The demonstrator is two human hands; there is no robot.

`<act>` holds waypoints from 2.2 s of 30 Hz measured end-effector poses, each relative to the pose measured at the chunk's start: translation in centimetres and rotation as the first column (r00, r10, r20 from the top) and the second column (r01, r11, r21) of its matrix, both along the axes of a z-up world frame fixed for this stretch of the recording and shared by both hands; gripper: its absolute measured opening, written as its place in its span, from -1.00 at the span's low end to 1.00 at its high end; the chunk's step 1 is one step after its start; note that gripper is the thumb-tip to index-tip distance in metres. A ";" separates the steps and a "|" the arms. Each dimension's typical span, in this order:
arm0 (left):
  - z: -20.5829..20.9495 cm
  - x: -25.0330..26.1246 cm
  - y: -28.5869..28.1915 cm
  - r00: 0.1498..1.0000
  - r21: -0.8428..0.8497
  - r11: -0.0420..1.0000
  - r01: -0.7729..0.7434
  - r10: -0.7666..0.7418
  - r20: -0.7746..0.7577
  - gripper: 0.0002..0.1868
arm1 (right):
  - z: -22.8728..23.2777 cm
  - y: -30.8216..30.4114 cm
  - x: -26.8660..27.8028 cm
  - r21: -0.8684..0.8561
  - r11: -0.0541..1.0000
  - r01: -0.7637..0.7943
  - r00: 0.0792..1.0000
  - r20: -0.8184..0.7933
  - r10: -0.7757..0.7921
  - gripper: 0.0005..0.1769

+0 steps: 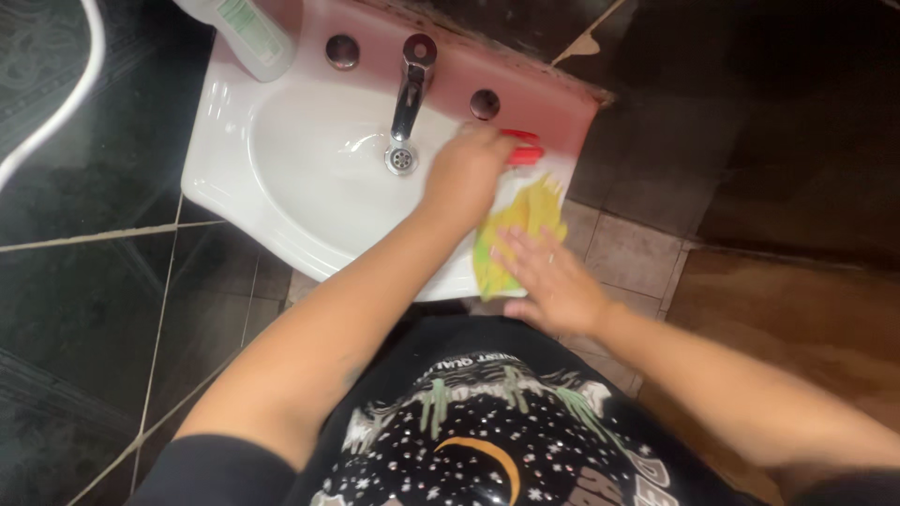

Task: The person cleans a bathroom sink using a yellow cloth and a green-capped cleaning liquid. They repeatedly wet the cloth under running water, wipe the sink basin and faucet, and rinse the cloth throughout the process.

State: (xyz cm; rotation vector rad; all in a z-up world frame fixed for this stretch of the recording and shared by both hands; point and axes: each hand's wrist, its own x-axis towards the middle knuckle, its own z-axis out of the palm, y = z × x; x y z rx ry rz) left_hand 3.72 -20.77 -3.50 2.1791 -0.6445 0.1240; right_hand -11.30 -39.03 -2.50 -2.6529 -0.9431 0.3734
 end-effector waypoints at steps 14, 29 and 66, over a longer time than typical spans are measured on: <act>-4.5 1.3 -6.4 0.964 0.193 0.947 0.256 -0.266 0.026 -0.74 | -5.6 19.9 3.8 0.201 0.974 -0.100 0.978 -0.159 0.133 -0.43; 3.5 4.3 19.9 0.864 -0.056 0.863 -0.502 0.498 -0.071 -0.45 | -1.4 16.7 2.1 0.058 0.980 -0.189 0.969 -0.152 0.196 -0.01; 7.9 3.5 30.2 0.820 -0.241 0.797 -0.553 0.572 0.009 -0.56 | -0.9 26.5 29.8 -0.717 0.697 0.017 0.999 0.032 0.009 0.28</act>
